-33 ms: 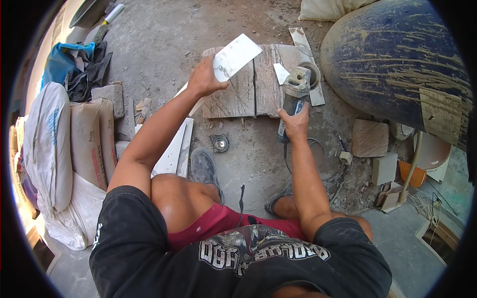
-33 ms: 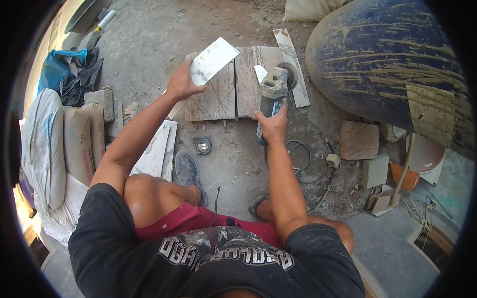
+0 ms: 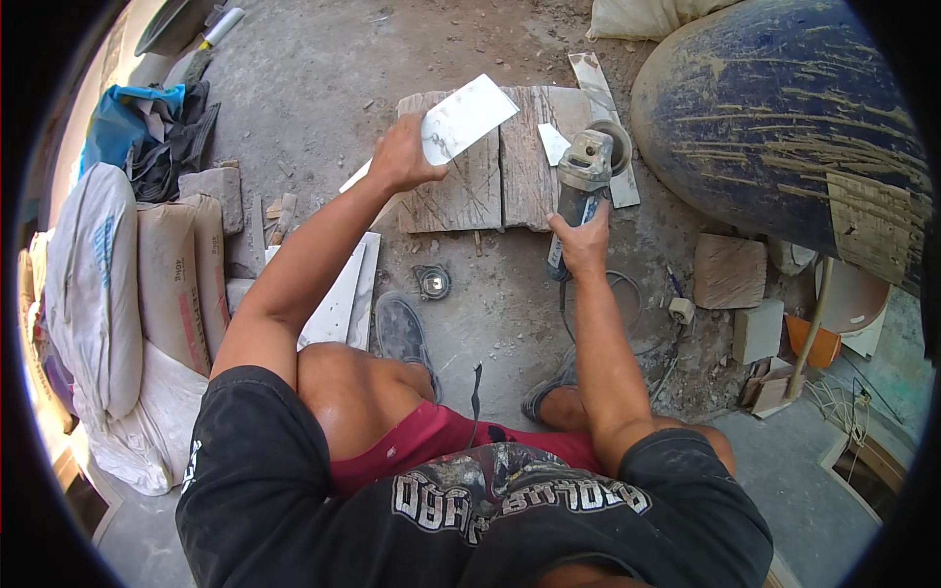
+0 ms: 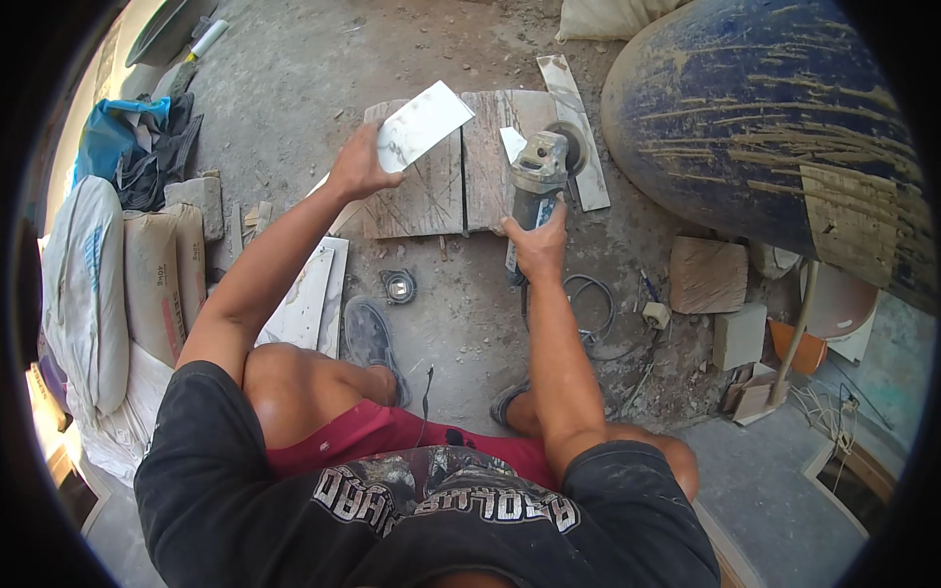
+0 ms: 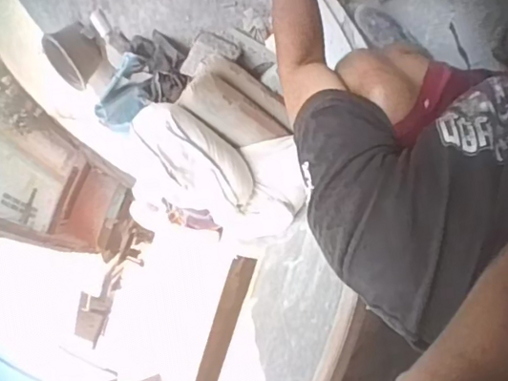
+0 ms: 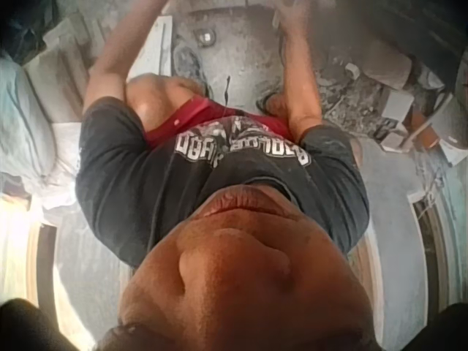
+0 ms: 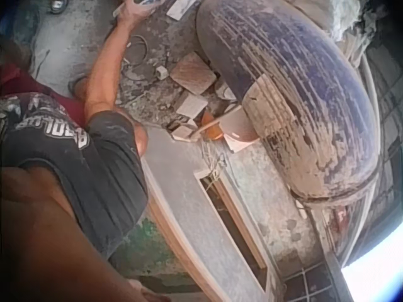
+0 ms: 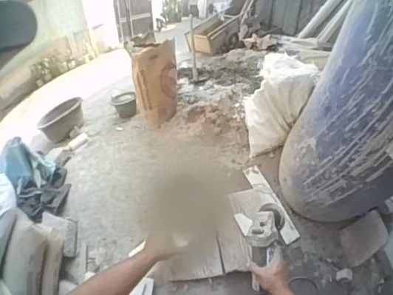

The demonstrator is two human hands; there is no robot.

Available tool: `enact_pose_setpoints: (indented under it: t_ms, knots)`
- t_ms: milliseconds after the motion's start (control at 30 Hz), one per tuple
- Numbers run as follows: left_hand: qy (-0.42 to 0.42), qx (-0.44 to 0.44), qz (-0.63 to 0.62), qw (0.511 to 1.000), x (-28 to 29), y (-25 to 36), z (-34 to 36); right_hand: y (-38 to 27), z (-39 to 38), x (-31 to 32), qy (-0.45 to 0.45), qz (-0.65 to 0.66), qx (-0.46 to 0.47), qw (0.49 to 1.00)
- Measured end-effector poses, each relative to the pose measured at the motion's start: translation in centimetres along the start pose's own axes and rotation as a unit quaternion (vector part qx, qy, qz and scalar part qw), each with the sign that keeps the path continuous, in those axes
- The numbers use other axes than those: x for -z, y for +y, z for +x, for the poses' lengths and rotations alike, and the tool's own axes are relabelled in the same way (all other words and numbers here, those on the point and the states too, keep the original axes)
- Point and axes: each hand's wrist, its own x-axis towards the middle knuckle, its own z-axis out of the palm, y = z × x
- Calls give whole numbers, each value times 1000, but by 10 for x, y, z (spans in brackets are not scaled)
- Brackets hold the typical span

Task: Measuring and cutting a ceramic tile using a tape measure, pen, and angle grinder.

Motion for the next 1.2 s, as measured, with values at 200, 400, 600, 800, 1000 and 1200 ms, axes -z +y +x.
enact_pose_setpoints:
  t_ms: [200,400,600,800,1000,1200]
  knots:
    - [-74,-130,79,986,-22,-21,-3,12,6,3,5,29,-2,1000]
    - [-100,-212,118,965,-17,-32,0,17,7,6,4,43,-6,999]
    - [-98,-214,119,965,-21,-28,2,22,9,7,13,34,-2,999]
    - [-130,-199,113,965,-18,-14,3,20,6,10,-3,51,-14,999]
    - [-171,-225,127,951,-29,11,1,30,9,10,3,49,-27,998]
    - [-202,-207,147,946,-45,30,-8,23,9,16,-8,26,-28,999]
